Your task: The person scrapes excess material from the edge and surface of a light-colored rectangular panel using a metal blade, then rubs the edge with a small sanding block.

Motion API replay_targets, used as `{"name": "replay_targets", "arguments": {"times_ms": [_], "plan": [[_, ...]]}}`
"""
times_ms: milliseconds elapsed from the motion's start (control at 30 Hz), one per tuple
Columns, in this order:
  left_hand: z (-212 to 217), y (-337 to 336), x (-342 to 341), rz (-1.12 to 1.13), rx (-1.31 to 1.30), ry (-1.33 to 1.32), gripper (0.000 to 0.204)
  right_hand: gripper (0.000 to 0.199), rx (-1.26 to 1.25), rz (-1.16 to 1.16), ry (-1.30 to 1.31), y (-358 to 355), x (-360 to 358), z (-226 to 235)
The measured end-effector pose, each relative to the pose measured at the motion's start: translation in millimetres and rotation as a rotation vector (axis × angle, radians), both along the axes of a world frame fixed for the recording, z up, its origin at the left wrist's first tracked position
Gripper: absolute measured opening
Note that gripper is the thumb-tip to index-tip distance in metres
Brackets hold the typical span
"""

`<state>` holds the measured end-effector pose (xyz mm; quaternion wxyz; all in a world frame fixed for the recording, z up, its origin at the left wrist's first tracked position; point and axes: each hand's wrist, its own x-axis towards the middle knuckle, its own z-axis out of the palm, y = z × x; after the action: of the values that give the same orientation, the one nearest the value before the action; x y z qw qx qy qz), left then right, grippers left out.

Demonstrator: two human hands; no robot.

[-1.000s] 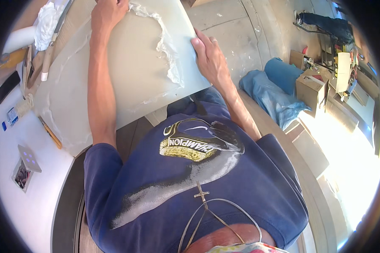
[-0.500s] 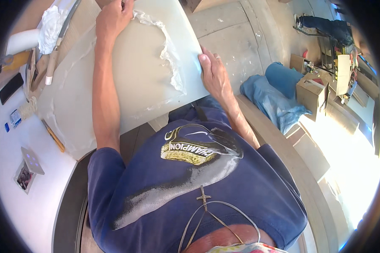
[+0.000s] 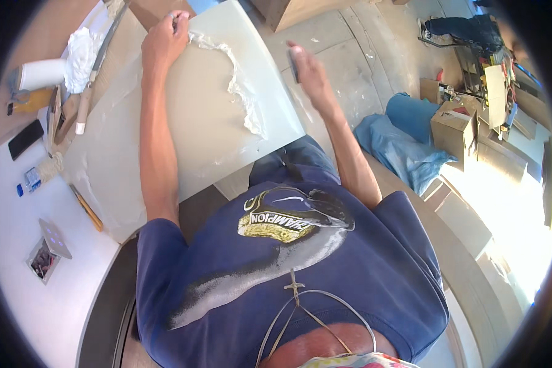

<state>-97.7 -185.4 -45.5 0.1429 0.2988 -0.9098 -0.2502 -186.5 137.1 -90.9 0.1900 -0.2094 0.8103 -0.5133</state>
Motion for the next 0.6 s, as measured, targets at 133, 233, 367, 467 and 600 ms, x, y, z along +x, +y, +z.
{"name": "replay_targets", "arguments": {"times_ms": [133,233,367,467,600], "plan": [[1.6,3.8,-4.8,-0.004,0.083,-0.057,0.043,0.059,-0.030,-0.307,-0.463,62.3,-20.8,-0.3],[-10.3,-3.5,5.3,-0.011,0.021,-0.037,0.046,0.068,0.066,-0.165,-0.317,75.4,18.3,22.3],[-5.9,-2.2,3.7,0.004,0.027,-0.068,0.045,0.066,0.000,-0.035,-0.305,72.7,71.3,50.2],[1.2,2.9,-0.7,0.006,0.062,-0.089,0.044,0.064,0.094,-0.011,-0.154,59.5,75.7,55.5],[0.4,0.7,0.2,-0.005,0.042,-0.047,0.044,0.059,0.122,-0.041,-0.171,45.2,57.9,53.4]]}}
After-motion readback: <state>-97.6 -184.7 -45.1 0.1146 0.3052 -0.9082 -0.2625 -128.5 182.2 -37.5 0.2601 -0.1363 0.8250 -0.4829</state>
